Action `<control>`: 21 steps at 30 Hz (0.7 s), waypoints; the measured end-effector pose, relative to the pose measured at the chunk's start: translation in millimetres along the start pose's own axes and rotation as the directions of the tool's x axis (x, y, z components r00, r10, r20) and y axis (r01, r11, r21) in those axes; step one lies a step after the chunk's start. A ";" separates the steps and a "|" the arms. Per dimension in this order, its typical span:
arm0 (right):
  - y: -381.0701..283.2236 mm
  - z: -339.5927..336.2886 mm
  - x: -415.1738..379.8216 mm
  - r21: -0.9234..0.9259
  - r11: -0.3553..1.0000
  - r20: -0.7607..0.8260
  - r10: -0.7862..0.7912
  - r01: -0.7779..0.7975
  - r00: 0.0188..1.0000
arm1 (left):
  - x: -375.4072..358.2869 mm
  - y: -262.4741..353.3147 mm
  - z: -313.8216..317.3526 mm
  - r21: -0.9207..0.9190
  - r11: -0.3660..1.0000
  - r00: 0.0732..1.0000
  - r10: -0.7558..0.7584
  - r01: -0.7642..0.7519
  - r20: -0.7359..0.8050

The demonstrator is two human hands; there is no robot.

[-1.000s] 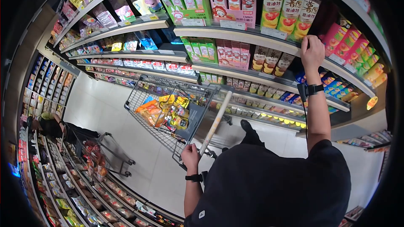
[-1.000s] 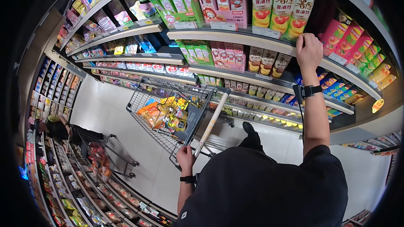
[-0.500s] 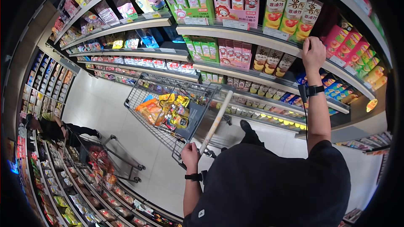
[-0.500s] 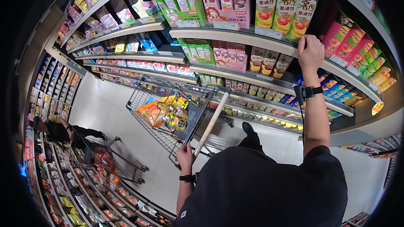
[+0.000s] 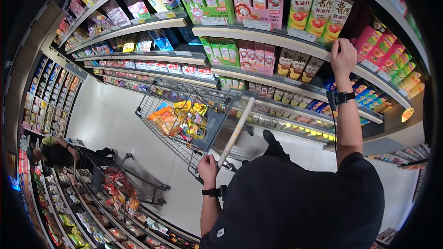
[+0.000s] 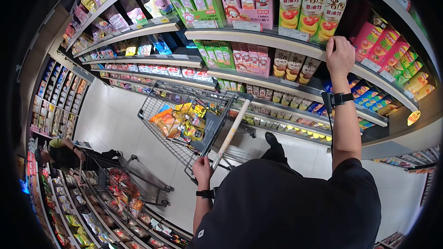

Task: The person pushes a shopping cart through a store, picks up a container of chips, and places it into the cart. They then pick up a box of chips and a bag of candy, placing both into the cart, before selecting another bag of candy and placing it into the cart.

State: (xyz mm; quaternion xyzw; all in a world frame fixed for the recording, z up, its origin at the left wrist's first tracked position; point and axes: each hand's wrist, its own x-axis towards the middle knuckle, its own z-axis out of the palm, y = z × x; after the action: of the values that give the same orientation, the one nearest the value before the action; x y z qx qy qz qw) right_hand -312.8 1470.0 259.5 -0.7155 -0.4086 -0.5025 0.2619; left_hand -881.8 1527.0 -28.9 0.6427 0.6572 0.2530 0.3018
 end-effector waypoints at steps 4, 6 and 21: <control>-0.2 0.7 1.1 0.010 1.000 -0.017 0.001 0.000 1.000 | -1.7 12.5 -7.1 -0.020 1.000 1.000 -0.020 0.020 -0.004; -0.1 0.3 0.6 0.013 1.000 0.005 0.005 -0.005 1.000 | -2.3 14.5 -8.6 -0.027 0.997 0.998 -0.065 0.066 0.025; -2.1 -1.6 2.3 0.005 1.000 -0.008 -0.003 0.004 1.000 | -3.3 11.9 -6.8 -0.018 0.998 0.997 -0.064 0.064 0.033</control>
State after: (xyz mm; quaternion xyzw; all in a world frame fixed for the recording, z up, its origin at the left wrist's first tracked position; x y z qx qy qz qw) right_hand -315.0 1470.6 262.2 -0.7122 -0.4102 -0.5046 0.2644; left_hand -878.5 1524.6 -15.4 0.6223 0.6700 0.2391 0.3265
